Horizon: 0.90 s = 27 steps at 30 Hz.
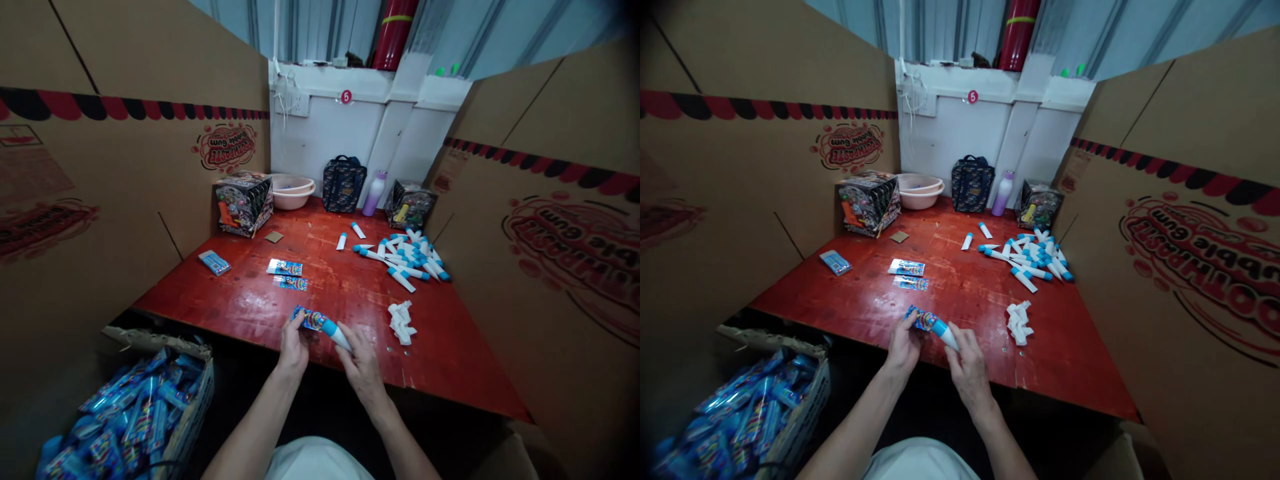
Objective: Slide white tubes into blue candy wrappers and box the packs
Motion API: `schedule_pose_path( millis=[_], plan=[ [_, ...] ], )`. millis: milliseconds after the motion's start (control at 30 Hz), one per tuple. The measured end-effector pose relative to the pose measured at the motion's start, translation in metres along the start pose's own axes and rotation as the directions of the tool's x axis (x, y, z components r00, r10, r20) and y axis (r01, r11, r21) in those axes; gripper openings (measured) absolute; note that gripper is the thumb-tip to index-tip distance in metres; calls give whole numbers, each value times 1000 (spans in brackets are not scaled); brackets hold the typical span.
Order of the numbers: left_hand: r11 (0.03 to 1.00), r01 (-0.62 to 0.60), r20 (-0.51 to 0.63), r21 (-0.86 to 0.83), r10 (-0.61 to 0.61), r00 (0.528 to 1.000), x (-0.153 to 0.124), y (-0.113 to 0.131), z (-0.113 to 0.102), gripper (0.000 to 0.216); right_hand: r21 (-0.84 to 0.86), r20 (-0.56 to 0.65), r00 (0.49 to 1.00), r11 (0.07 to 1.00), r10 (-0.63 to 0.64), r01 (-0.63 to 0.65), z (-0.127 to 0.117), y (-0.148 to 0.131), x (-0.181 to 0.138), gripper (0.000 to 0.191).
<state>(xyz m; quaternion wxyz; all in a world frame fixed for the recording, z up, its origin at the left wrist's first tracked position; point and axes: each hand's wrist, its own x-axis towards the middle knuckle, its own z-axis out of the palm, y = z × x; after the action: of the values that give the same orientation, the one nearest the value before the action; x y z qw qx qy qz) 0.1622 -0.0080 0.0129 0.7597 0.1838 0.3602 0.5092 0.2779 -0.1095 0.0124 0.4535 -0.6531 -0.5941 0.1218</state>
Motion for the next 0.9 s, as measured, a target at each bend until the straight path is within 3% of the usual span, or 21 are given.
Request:
schedule_pose_path(
  millis=[233,333,467,633,733,833,900],
  plan=[
    [1000,-15,-13,-19,14,1000,-5,3,5,28,-231,-15,996,970,-87,82,3,1,-1,51],
    [994,-47,-20,-103,45,999,-7,5,10,26,-202,-4,998,977,-71,68,7,-1,0,53],
    [993,35,28,-110,-32,999,-10,-2,10,27,-126,-22,997,989,-80,77,17,3,1,55],
    [995,-41,30,-92,44,999,0,-17,6,28,-119,-151,976,983,-158,141,45,39,4,48],
    [994,33,-30,-106,-37,999,10,-22,6,20,-109,-240,958,985,-158,135,62,61,6,40],
    [974,161,-11,-158,-165,986,17,-29,7,17,-170,-281,944,977,-175,131,72,70,9,42],
    [969,157,-14,-190,-163,987,19,-35,7,14,-227,-304,934,966,-189,122,74,70,12,43]
  ],
)
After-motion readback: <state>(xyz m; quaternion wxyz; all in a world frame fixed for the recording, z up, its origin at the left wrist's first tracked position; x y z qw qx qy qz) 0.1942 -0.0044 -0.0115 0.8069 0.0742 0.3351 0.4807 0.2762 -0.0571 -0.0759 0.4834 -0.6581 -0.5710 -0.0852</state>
